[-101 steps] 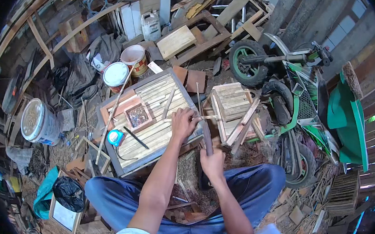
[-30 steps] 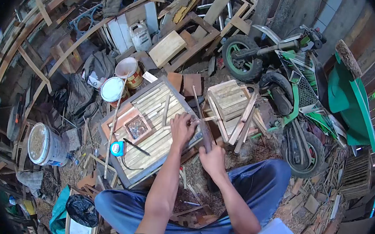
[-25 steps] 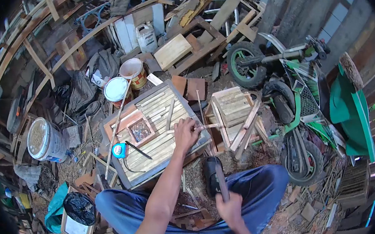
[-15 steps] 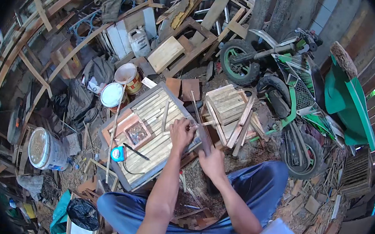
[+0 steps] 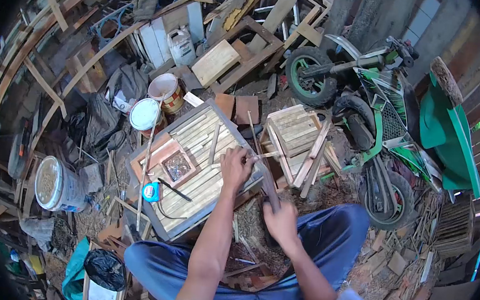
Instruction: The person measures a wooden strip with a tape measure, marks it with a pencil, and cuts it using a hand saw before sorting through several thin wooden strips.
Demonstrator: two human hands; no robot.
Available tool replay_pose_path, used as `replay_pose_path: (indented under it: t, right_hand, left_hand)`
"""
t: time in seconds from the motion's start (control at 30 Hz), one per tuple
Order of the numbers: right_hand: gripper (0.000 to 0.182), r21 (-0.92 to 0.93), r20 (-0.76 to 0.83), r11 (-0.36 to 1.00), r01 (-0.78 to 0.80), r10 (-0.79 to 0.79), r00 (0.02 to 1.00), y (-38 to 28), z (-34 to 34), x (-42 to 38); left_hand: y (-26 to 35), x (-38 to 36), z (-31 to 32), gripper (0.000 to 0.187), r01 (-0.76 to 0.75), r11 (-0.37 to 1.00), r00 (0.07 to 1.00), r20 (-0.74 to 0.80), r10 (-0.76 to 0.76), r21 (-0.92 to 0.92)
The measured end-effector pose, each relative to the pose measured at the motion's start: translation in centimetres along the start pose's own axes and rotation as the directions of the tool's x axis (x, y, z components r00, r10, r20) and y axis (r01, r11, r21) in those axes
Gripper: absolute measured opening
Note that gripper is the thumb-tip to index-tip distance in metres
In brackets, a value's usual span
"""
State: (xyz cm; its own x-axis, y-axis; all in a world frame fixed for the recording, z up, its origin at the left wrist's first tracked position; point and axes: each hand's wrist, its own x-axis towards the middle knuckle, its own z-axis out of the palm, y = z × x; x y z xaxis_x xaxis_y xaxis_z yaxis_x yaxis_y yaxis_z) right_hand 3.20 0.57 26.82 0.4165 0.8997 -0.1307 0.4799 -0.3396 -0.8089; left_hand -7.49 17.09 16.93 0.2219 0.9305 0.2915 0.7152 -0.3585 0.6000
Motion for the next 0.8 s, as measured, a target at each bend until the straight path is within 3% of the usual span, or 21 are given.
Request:
replay_pose_path:
  t: [0.03, 0.1, 0.17, 0.23, 0.3, 0.37, 0.4, 0.47, 0.53, 0.57, 0.63, 0.7, 0.77, 0.8]
  right_hand:
    - [0.028, -0.108, -0.051, 0.983, 0.152, -0.158, 0.986, 1.3, -1.3, -3.1]
    - [0.025, -0.080, 0.015, 0.996, 0.050, -0.049, 0.999, 2.4, -3.5, -8.1]
    - [0.027, -0.109, 0.037, 0.987, -0.119, 0.124, 0.992, 2.5, -3.5, -8.4]
    - [0.031, -0.110, -0.020, 0.994, 0.013, -0.015, 1.000, 2.5, -1.3, -4.0]
    - [0.033, 0.015, -0.113, 1.000, 0.015, -0.013, 0.994, 1.8, 1.7, 2.2]
    - [0.034, -0.009, -0.022, 0.998, -0.069, 0.068, 0.997, 0.2, 1.9, 4.7]
    - [0.035, -0.031, -0.108, 0.996, 0.082, -0.085, 0.991, -0.2, 1.5, 3.3]
    - [0.033, 0.028, -0.057, 0.993, 0.111, -0.110, 0.992, 0.5, -0.8, -1.2]
    - [0.023, -0.121, 0.027, 0.991, 0.055, -0.052, 0.998, 3.7, -2.9, -6.5]
    - [0.021, -0.038, -0.041, 0.997, -0.063, 0.062, 0.997, 4.2, -3.1, -8.6]
    - [0.025, -0.059, -0.022, 0.997, -0.057, 0.056, 0.998, 2.7, -2.9, -7.0]
    - [0.030, -0.111, -0.039, 0.990, 0.083, -0.088, 0.995, 1.4, -0.7, -1.5]
    - [0.035, -0.037, -0.071, 0.999, 0.021, -0.023, 0.997, 1.3, 2.8, 5.0]
    - [0.035, -0.038, -0.066, 0.999, 0.022, -0.025, 0.998, 1.0, 2.4, 4.5]
  left_hand:
    - [0.0, 0.2, 0.0, 0.027, -0.003, 1.000, 1.000, -0.011, 0.003, -0.016]
    - [-0.3, 0.3, 0.2, 0.027, -0.006, 1.000, 1.000, -0.027, 0.006, 0.003]
    - [-0.4, -0.1, 0.3, 0.027, 0.007, 1.000, 1.000, -0.025, -0.006, 0.011]
    - [-0.2, 0.3, 0.3, 0.026, 0.007, 1.000, 1.000, -0.024, -0.007, 0.007]
    - [0.3, 0.2, -0.1, 0.028, -0.005, 0.999, 0.999, -0.040, 0.003, -0.049]
    - [0.3, 0.4, -0.2, 0.029, 0.018, 0.999, 1.000, -0.019, -0.018, -0.031]
    - [0.1, 0.4, -0.2, 0.030, 0.010, 1.000, 1.000, -0.009, -0.010, -0.015]
    - [-0.1, 0.3, 0.2, 0.031, 0.015, 1.000, 1.000, -0.016, -0.015, -0.016]
    - [0.1, 0.1, 0.0, 0.031, 0.007, 1.000, 1.000, -0.028, -0.008, -0.023]
    - [0.2, 0.1, -0.2, 0.031, 0.006, 1.000, 0.999, -0.031, -0.007, -0.024]
    - [0.1, 0.0, -0.1, 0.028, 0.013, 1.000, 1.000, -0.028, -0.014, -0.017]
    - [0.1, 0.3, 0.0, 0.027, 0.018, 1.000, 1.000, -0.010, -0.018, -0.008]
    - [0.8, 0.3, -0.1, 0.026, 0.015, 0.999, 1.000, -0.025, -0.016, -0.041]
    - [0.7, 0.0, 0.2, 0.026, 0.016, 0.999, 0.999, -0.033, -0.017, -0.030]
